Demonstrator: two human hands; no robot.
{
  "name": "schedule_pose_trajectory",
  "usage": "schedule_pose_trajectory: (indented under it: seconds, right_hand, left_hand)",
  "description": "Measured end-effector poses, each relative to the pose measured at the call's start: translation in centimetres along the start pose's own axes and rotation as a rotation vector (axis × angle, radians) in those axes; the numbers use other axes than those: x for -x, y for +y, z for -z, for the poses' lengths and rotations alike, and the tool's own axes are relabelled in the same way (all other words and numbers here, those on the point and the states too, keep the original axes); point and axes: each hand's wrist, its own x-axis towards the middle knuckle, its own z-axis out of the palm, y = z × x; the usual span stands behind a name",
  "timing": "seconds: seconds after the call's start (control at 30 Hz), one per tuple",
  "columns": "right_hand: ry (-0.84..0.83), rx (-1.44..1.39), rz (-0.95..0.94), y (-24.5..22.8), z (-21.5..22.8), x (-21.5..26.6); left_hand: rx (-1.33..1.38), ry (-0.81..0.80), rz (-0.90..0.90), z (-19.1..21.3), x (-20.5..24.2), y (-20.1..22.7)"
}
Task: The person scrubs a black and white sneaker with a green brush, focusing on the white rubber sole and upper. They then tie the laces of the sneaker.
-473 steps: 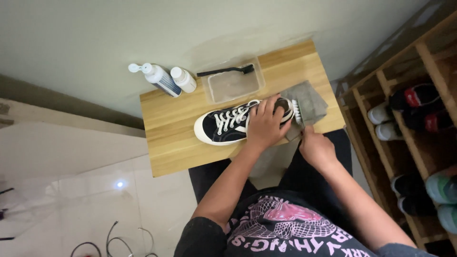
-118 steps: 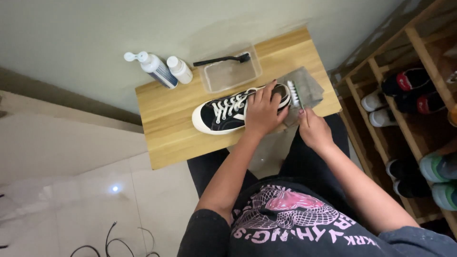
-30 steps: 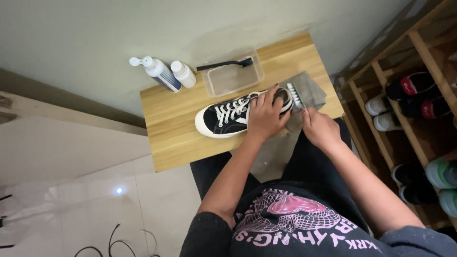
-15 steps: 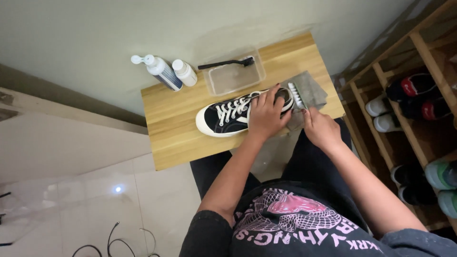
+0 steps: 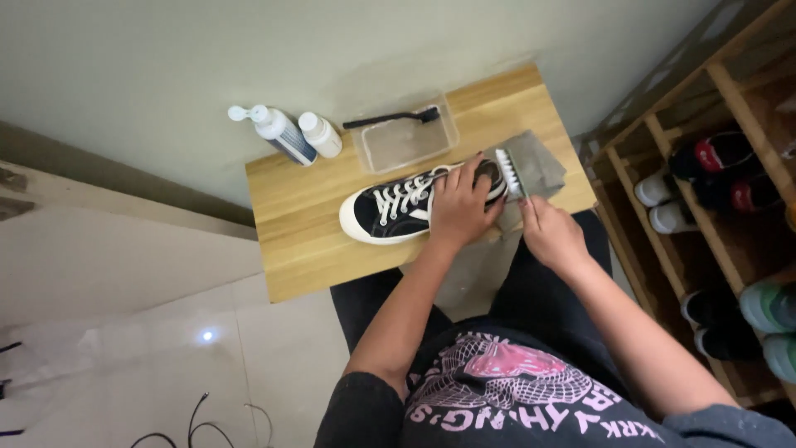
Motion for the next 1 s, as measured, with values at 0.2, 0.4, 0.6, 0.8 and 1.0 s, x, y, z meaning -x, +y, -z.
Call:
schedule_pose_trajectory:
  seconds: [0.2, 0.4, 0.6, 0.8, 1.0]
  right_hand:
    - [-0.013, 0.022, -0.017, 2.7, -1.0, -2.3]
    - [0.091, -0.057, 0.014, 4.2, 0.1, -1.5]
    - [0.167, -0.266, 0.234, 10.7, -1.5, -2.7]
    - [0.204, -0.384, 0.279, 14.9, -3.6, -2.6]
    - [0.245, -0.378, 0.290, 14.4, -2.8, -1.4]
  left_hand:
    - [0.043, -0.054, 0.011, 0.1, 0.4, -0.2]
    - [0.491, -0.245, 0.141, 1.9, -0.3, -2.3]
    - [0.514, -0.276, 0.146, 8.5, 0.5, -7.0]
    - [0.373, -0.291, 0.206, 12.3, 3.7, -10.9]
    - [0.302, -0.252, 0.265, 14.8, 6.1, -12.7]
